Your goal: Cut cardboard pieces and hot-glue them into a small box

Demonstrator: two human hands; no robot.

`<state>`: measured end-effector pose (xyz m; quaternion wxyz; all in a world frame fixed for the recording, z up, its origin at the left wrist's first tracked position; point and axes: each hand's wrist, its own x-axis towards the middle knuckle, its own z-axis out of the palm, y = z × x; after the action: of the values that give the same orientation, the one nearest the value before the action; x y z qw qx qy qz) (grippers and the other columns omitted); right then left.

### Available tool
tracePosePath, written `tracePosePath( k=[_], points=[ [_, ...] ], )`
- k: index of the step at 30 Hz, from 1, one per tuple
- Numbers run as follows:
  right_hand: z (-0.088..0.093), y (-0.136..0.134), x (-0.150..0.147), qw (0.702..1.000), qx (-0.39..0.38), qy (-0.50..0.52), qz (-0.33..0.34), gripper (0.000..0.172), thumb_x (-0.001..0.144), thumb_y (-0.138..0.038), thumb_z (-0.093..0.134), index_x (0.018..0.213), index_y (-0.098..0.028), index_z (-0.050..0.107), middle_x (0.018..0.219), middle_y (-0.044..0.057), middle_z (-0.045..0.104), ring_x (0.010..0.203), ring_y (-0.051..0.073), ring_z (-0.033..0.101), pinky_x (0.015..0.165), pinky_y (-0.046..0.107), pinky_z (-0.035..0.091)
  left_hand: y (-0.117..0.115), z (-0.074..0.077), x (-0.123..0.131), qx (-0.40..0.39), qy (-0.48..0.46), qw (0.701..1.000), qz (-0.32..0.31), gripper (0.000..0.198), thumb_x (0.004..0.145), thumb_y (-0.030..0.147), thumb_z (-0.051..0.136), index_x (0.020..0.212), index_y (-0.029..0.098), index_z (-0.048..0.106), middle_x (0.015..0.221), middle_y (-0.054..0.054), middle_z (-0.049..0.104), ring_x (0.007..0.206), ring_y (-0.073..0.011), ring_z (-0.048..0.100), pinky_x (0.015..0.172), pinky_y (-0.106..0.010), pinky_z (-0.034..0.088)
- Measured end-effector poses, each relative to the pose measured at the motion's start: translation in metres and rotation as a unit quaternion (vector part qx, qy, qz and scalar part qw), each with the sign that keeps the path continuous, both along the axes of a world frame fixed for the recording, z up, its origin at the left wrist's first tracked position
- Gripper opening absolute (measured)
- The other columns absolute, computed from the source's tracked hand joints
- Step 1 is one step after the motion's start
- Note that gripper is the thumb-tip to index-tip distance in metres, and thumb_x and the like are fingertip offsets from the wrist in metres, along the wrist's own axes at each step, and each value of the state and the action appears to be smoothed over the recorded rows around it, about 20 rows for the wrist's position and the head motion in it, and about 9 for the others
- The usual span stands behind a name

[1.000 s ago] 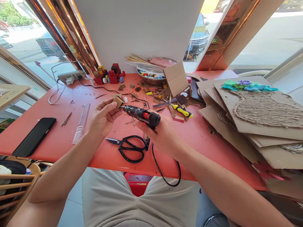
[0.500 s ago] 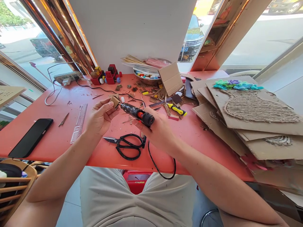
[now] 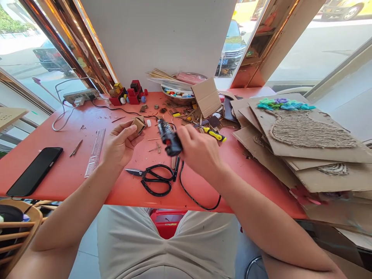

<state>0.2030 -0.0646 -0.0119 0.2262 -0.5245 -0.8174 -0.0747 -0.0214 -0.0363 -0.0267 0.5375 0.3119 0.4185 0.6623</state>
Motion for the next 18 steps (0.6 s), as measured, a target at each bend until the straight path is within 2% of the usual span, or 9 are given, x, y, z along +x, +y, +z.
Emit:
tracePosePath(
  k=[3,5,8,11,14,18],
  points=[
    [0.017,0.011,0.015,0.991,-0.056,-0.023,-0.115,0.018,0.093,-0.029,0.062,0.108,-0.021,0.07,0.108,0.014,0.074,0.069,0.023,0.064,0.056,0.031,0.03,0.006,0.001,-0.003,-0.035,-0.025,0.999,0.016,0.02,0.068,0.013,0.088,0.077,0.021,0.071,0.071,0.003,0.08,0.062,-0.013,0.078,0.065,-0.019,0.066],
    [0.028,0.019,0.028,0.979,-0.115,-0.042,-0.161,0.021,0.088,-0.029,0.07,0.107,-0.02,0.069,0.112,0.017,0.073,0.078,0.027,0.067,0.059,0.032,0.035,0.01,0.002,-0.005,-0.055,-0.038,0.997,0.035,0.017,0.073,0.013,0.084,0.077,0.021,0.071,0.069,0.003,0.08,0.066,-0.0133,0.08,0.066,-0.018,0.066],
    [0.038,0.024,0.047,0.967,-0.186,-0.061,-0.165,0.021,0.081,-0.026,0.082,0.097,-0.021,0.069,0.105,0.015,0.073,0.091,0.03,0.068,0.068,0.035,0.043,0.014,0.002,-0.01,-0.06,-0.048,0.996,0.051,0.015,0.077,0.013,0.083,0.078,0.022,0.07,0.072,0.003,0.081,0.077,-0.0153,0.083,0.071,-0.017,0.067],
    [0.042,0.023,0.058,0.96,-0.219,-0.072,-0.161,0.02,0.078,-0.019,0.084,0.092,-0.021,0.07,0.101,0.013,0.072,0.093,0.029,0.066,0.072,0.037,0.043,0.015,0.001,-0.014,-0.044,-0.037,0.997,0.046,0.016,0.077,0.014,0.084,0.079,0.023,0.071,0.074,0.003,0.082,0.083,-0.0161,0.084,0.075,-0.017,0.067],
    [0.046,0.02,0.064,0.947,-0.244,-0.096,-0.186,0.024,0.076,-0.013,0.082,0.096,-0.02,0.071,0.102,0.011,0.07,0.093,0.027,0.064,0.069,0.036,0.04,0.015,-0.001,-0.016,-0.035,-0.013,0.999,0.035,0.016,0.077,0.014,0.085,0.078,0.023,0.071,0.075,0.003,0.082,0.084,-0.0161,0.084,0.075,-0.017,0.067],
    [0.05,0.018,0.07,0.933,-0.239,-0.109,-0.247,0.024,0.085,-0.015,0.074,0.108,-0.016,0.071,0.111,0.015,0.069,0.102,0.027,0.063,0.07,0.035,0.041,0.012,-0.001,-0.013,-0.042,-0.006,0.999,0.028,0.015,0.078,0.014,0.084,0.077,0.023,0.072,0.075,0.002,0.082,0.081,-0.016,0.084,0.073,-0.018,0.067]
  ],
)
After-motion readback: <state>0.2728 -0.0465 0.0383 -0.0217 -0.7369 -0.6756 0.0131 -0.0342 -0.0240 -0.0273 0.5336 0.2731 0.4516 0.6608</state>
